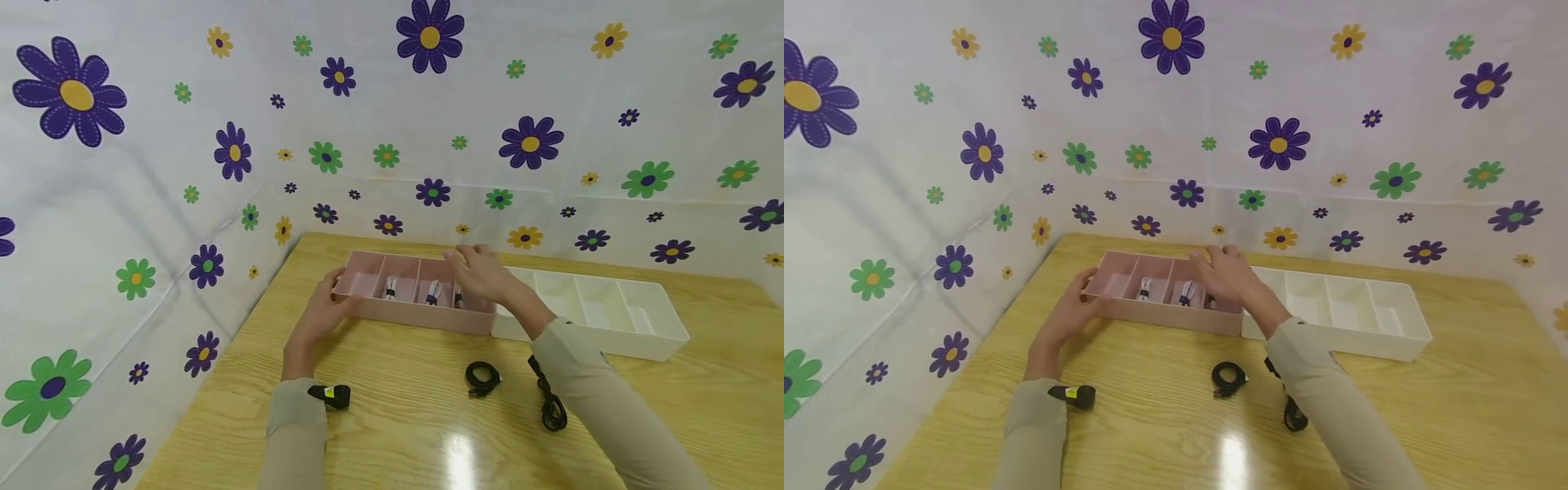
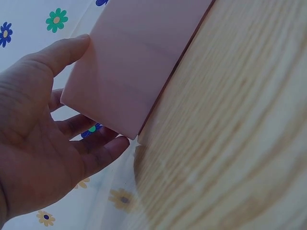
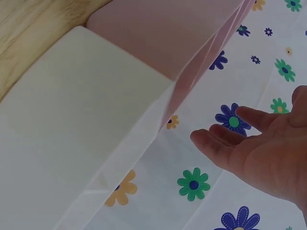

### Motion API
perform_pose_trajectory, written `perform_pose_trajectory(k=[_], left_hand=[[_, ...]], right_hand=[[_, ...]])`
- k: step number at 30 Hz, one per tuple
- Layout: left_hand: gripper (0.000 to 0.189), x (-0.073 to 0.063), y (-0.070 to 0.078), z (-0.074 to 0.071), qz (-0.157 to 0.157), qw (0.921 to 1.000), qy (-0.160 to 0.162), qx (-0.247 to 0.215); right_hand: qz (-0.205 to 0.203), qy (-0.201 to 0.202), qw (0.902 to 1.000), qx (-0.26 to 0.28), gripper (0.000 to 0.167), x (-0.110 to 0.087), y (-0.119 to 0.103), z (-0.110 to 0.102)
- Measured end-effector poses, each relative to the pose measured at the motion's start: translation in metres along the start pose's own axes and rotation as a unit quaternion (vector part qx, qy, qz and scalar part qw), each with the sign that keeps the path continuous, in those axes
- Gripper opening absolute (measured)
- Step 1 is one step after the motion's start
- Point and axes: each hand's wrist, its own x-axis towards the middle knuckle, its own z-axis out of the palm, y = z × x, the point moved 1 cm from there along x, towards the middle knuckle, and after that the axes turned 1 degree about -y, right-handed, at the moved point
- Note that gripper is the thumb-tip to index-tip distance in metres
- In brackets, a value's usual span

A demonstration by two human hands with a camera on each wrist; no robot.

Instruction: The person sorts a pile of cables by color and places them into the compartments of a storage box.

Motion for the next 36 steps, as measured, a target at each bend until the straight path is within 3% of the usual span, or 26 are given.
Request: perform_pose_trajectory(k=[15,23,36], left_hand=[[0.075,0.003,0.001,0.002,0.008,0.9999,-0.007,-0.005],[0.074,0.003,-0.002,0.001,0.010,0.9999,-0.004,-0.005],[0.075,0.003,0.002,0.003,-0.004,0.9999,-0.010,-0.002]], right_hand=[[0.017,0.034,0.9977,-0.057,0.068,-0.029,0.028,0.003],[0.022,0.067,0.9967,-0.039,0.068,-0.052,0.041,-0.004],[0.025,0.088,0.9956,0.015,0.072,-0.084,0.060,-0.014]])
